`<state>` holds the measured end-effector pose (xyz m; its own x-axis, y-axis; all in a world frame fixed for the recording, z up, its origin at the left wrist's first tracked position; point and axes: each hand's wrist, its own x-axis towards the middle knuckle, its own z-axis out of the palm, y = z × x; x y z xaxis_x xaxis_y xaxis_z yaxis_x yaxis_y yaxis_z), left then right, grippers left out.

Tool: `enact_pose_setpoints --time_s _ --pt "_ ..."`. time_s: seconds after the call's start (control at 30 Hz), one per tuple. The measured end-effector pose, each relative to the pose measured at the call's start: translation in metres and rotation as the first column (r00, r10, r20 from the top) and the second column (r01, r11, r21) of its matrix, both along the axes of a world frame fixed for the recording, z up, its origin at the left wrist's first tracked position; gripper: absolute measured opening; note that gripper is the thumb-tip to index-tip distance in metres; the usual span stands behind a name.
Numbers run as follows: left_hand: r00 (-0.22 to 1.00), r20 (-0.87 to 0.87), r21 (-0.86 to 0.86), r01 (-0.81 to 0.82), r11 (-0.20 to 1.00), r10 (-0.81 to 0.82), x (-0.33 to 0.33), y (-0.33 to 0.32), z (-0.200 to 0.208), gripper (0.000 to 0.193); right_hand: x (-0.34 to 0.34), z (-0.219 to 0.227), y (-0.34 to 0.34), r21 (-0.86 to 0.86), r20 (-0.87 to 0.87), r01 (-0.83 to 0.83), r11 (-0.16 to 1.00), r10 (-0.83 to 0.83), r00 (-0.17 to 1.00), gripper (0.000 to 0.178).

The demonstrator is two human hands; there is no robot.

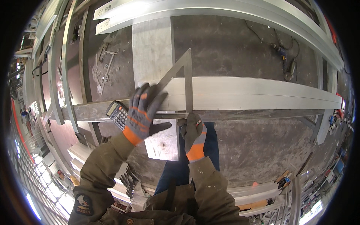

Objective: The person measures a long metal frame with a tape measure and records values using a calculator. They then use a set square and pencil to mark precise cut lines on the metal frame.

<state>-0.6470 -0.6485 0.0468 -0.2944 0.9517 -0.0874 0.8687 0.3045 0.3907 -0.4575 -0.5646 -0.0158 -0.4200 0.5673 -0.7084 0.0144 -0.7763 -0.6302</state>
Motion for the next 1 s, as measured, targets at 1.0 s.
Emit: enact_pose_setpoints --time_s 1.0 --pt "0.997 0.073 0.002 0.019 1.0 -0.019 -0.032 0.007 -0.034 0.123 -0.001 -0.003 0.009 -0.004 0.009 -0.045 0.999 0.045 0.999 0.029"
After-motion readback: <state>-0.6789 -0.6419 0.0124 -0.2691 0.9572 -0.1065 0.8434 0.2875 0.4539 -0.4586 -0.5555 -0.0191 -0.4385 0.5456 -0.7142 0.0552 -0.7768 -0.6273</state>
